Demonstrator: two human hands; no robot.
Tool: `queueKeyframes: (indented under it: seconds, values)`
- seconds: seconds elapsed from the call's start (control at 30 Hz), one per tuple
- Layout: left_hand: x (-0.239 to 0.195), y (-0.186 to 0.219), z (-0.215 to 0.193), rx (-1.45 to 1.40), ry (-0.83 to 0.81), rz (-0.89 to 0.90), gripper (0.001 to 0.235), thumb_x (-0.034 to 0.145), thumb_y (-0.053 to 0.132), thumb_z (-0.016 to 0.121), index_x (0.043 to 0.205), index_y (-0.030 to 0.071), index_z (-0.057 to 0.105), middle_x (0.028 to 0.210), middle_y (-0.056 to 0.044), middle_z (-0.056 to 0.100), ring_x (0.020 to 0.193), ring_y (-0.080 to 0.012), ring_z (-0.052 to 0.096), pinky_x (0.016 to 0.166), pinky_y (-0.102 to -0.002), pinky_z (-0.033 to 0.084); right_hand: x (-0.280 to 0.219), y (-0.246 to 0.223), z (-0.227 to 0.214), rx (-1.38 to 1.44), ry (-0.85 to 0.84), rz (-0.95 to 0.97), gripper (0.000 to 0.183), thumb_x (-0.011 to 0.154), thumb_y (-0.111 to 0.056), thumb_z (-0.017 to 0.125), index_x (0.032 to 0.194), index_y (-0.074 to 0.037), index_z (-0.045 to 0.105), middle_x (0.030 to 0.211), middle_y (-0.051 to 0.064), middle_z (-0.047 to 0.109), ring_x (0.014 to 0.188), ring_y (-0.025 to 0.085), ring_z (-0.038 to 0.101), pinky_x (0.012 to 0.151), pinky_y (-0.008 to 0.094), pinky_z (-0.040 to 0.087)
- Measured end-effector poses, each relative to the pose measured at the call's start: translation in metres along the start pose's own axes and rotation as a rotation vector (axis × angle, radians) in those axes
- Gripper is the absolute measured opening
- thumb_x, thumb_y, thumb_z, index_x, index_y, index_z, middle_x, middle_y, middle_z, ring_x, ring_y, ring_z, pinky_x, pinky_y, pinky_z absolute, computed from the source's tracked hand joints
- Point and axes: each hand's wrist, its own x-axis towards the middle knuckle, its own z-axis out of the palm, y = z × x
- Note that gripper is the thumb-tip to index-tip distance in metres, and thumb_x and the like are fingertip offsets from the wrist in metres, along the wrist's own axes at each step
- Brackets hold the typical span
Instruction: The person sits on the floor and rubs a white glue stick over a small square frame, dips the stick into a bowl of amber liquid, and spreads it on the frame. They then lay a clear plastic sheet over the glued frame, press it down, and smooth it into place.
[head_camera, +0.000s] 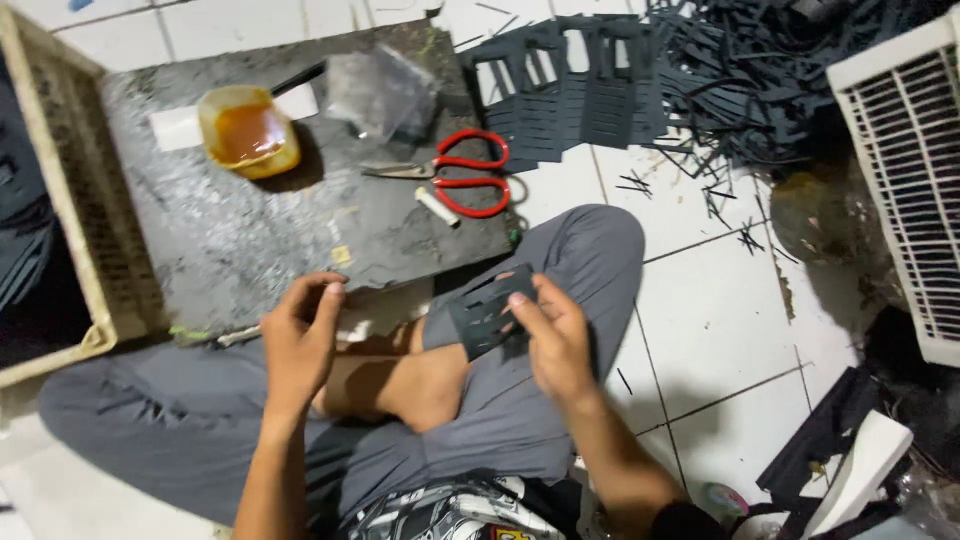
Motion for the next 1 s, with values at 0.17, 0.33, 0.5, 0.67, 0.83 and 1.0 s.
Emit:
queueKeyframes:
  seconds: [0.17, 0.33, 0.5, 0.67, 0.83, 1.0]
  values:
    - [0.026, -0.007, 0.013, 0.089, 0.009, 0.155, 0.012, 0.104, 0.005, 0.064, 0.111, 0.007, 0.073, 0.098, -0.017, 0.075, 0.092, -0.0382, 0.072, 0.085, -0.046, 0.054, 0.083, -0.03, -0.029, 0.139, 0.182, -0.055, 0.02, 0.094, -0.007, 0.07, 0.112, 0.0, 0.063, 0.083, 0.009, 0.067, 0.071, 0.016, 0.068, 0.06, 0.025, 0.058]
    - [0.046, -0.013, 0.02, 0.218, 0.046, 0.284, 0.012, 0.108, 0.003, 0.063, 0.115, 0.008, 0.071, 0.099, -0.014, 0.075, 0.093, -0.0382, 0.072, 0.082, -0.045, 0.054, 0.19, -0.085, -0.063, 0.122, 0.173, -0.208, 0.014, 0.096, -0.011, 0.069, 0.108, -0.004, 0.067, 0.088, 0.005, 0.071, 0.072, 0.011, 0.07, 0.059, 0.024, 0.06]
    - [0.043, -0.017, 0.032, 0.2, 0.12, 0.142, 0.016, 0.105, -0.003, 0.061, 0.119, -0.008, 0.067, 0.102, -0.018, 0.072, 0.082, -0.025, 0.065, 0.076, -0.034, 0.05, 0.296, -0.082, -0.144, -0.046, 0.114, -0.251, 0.011, 0.095, -0.011, 0.059, 0.103, -0.007, 0.066, 0.101, 0.001, 0.067, 0.093, 0.009, 0.056, 0.093, 0.021, 0.042]
    - [0.041, -0.027, 0.036, 0.222, 0.153, 0.157, 0.018, 0.106, -0.008, 0.061, 0.123, -0.01, 0.067, 0.101, -0.019, 0.071, 0.082, -0.0246, 0.064, 0.078, -0.033, 0.05, 0.336, 0.018, -0.23, -0.734, 0.453, -0.05, 0.012, 0.091, -0.011, 0.062, 0.101, -0.007, 0.062, 0.082, 0.002, 0.065, 0.066, 0.014, 0.059, 0.062, 0.027, 0.049]
    - [0.043, -0.022, 0.038, 0.233, 0.171, 0.178, 0.017, 0.107, -0.012, 0.06, 0.124, -0.013, 0.065, 0.103, -0.022, 0.069, 0.084, -0.0256, 0.062, 0.082, -0.035, 0.05, 0.274, -0.001, -0.186, -1.345, 0.653, -0.213, 0.029, 0.09, -0.021, 0.06, 0.116, -0.009, 0.063, 0.11, 0.009, 0.065, 0.089, 0.034, 0.067, 0.073, 0.047, 0.053]
    - [0.045, -0.023, 0.041, 0.219, 0.179, 0.203, 0.011, 0.107, -0.009, 0.064, 0.117, -0.014, 0.064, 0.106, -0.022, 0.069, 0.086, -0.0271, 0.062, 0.084, -0.036, 0.05, 0.222, -0.017, -0.136, -1.036, 0.398, -0.524, 0.008, 0.093, -0.004, 0.069, 0.099, 0.0, 0.071, 0.078, 0.007, 0.07, 0.061, 0.014, 0.062, 0.056, 0.028, 0.051]
